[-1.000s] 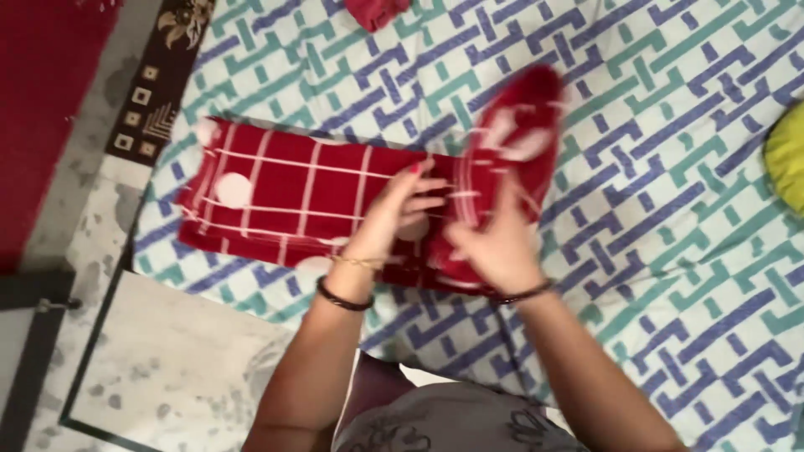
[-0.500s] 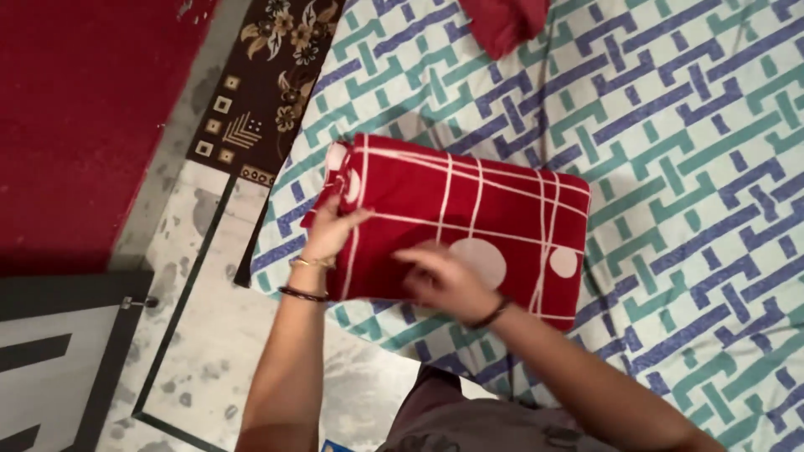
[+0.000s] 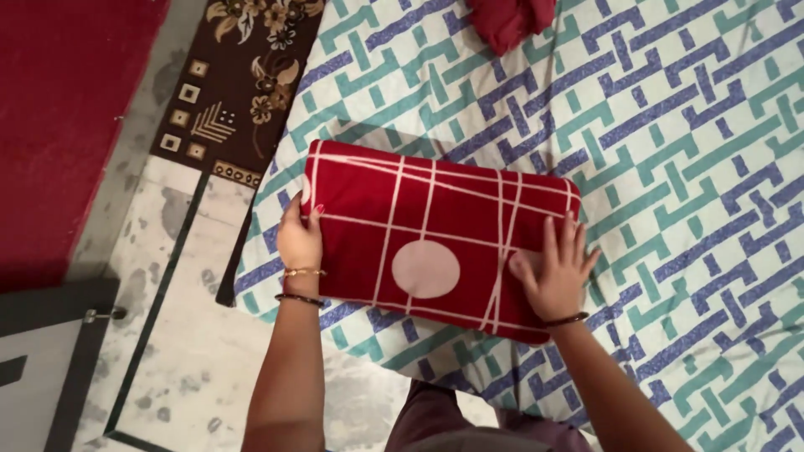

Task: The person folds a red and white checkered blanket on a bed.

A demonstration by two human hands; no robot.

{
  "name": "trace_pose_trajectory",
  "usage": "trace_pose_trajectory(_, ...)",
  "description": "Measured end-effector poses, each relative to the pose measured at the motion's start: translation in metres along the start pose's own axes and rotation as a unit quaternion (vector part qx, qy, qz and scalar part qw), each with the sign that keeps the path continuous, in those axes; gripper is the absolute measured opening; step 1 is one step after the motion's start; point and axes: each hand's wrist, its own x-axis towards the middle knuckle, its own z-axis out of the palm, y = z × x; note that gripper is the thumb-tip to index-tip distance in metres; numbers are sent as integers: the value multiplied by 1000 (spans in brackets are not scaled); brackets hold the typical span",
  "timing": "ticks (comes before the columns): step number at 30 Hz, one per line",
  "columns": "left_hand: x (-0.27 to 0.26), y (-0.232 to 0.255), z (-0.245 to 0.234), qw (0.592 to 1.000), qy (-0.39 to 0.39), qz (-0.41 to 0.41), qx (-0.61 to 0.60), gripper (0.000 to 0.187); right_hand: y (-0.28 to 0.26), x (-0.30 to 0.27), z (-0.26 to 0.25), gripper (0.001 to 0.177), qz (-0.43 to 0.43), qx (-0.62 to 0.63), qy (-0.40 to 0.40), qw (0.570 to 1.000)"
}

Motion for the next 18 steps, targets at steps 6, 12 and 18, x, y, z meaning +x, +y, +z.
trace_pose_trajectory(6,-53,80,18,980,62,150,114,76,-8,-6,52,86,-38,-95,-87,991)
trace_pose_trajectory(12,-88,103,66,910,-167,308,221,81,0,-6,55,88,-54,-78,-65,993)
trace_pose_trajectory(18,1,61,33,932,-164,136,293,101,2,3,51,85,-37,-78,-90,992)
